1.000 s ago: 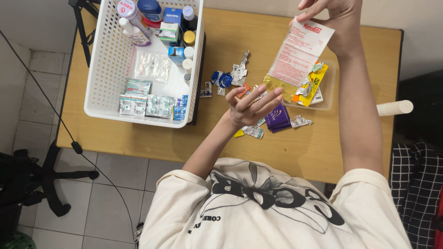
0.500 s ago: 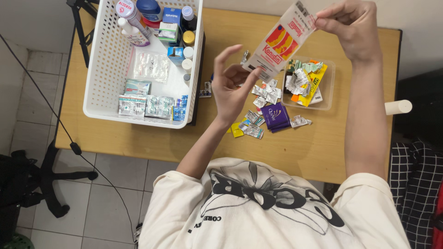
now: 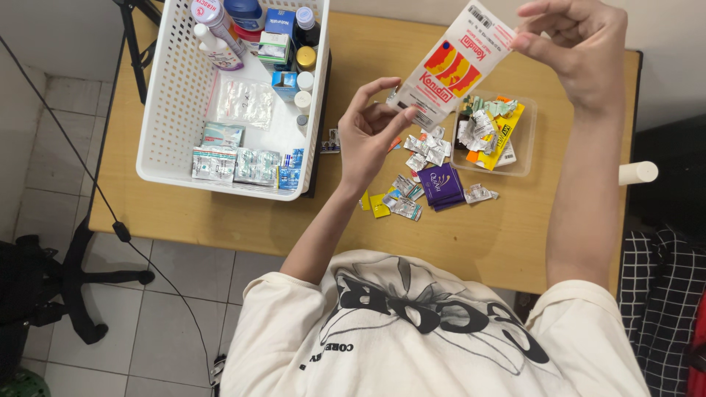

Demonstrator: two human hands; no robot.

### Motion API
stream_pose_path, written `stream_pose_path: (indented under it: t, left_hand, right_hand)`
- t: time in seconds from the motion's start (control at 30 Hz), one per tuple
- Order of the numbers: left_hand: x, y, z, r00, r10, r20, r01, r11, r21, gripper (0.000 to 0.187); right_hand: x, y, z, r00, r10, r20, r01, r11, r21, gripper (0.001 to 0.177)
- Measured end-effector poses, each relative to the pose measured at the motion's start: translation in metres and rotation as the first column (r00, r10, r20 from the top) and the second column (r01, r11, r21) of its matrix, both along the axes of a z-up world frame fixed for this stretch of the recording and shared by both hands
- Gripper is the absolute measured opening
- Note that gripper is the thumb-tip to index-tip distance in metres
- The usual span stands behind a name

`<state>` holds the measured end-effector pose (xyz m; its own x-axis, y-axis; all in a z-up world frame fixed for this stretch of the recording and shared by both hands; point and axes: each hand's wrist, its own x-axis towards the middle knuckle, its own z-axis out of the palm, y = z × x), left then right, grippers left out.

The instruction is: The person sorts various medication blister packs and boxes on a wooden table, picking up each item, turning it over to view both sides, and placing it into a white plastic basket. The person handles multiple small packets and boxes, organizing them into the basket and a clear plastic container.

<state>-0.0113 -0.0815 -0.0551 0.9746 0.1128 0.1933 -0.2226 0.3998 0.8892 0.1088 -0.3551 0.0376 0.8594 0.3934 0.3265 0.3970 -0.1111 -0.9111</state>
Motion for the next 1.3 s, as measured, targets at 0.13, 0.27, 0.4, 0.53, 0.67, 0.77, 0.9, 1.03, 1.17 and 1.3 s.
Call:
stream_pose_path:
  t: [0.13,0.27,0.4,0.53,0.67,0.77,0.9,1.03,1.17,1.3]
  left_hand:
    - [0.021,0.016,0.007,0.994,0.03,0.103,-0.029,0.999,-0.014,0.043]
    - [0.042,0.028,0.028,0.966,0.068,0.249,-0.15,0.934,0.325,0.047]
    - [0.048,0.027,0.043,0.964,-0.143,0.225,-0.041,0.754,0.656,0.065]
    - [0.056,0.008,0.046,0.936,-0.322,0.141,0.158,0.744,0.649,0.066]
    - [0.059,0.0,0.042,0.957,-0.283,0.064,0.209,0.824,0.527,0.058]
    - [0.046,0.006,0.042,0.88,-0.431,0.199,0.336,0.862,0.379,0.086]
    - [0.024,0.002,0.044,0.904,-0.427,-0.01,0.419,0.884,0.207,0.092]
    - [0.007,-0.002,0.044,0.911,-0.413,0.006,0.41,0.906,0.102,0.078]
    - [-0.001,0.004,0.046,0.869,-0.495,-0.002,0.493,0.865,0.095,0.071]
    - [0.0,0.008,0.046,0.803,-0.593,0.056,0.594,0.805,-0.002,0.073]
  right_hand:
    - [-0.015,-0.004,-0.018,0.995,0.055,-0.083,-0.05,0.997,0.056,0.048]
    - [-0.038,0.011,-0.025,0.947,0.244,-0.21,-0.242,0.97,0.032,0.068]
    - [-0.043,0.019,-0.021,0.968,0.189,-0.163,-0.206,0.975,-0.089,0.064]
    - [-0.052,0.023,-0.031,0.974,0.149,-0.173,-0.204,0.91,-0.362,0.047]
    - [-0.054,0.028,-0.046,0.939,0.109,-0.326,-0.162,0.977,-0.141,0.045]
    - [-0.061,0.03,-0.045,0.938,0.003,-0.347,-0.001,1.0,0.007,0.065]
    - [-0.068,0.042,-0.031,0.951,0.043,-0.306,0.039,0.966,0.256,0.074]
    - [-0.073,0.046,-0.022,0.96,0.019,-0.281,0.073,0.946,0.316,0.066]
    - [-0.069,0.037,-0.024,0.965,-0.008,-0.26,0.074,0.967,0.243,0.041]
    - [-0.067,0.031,-0.018,0.973,0.002,-0.229,0.046,0.978,0.202,0.039]
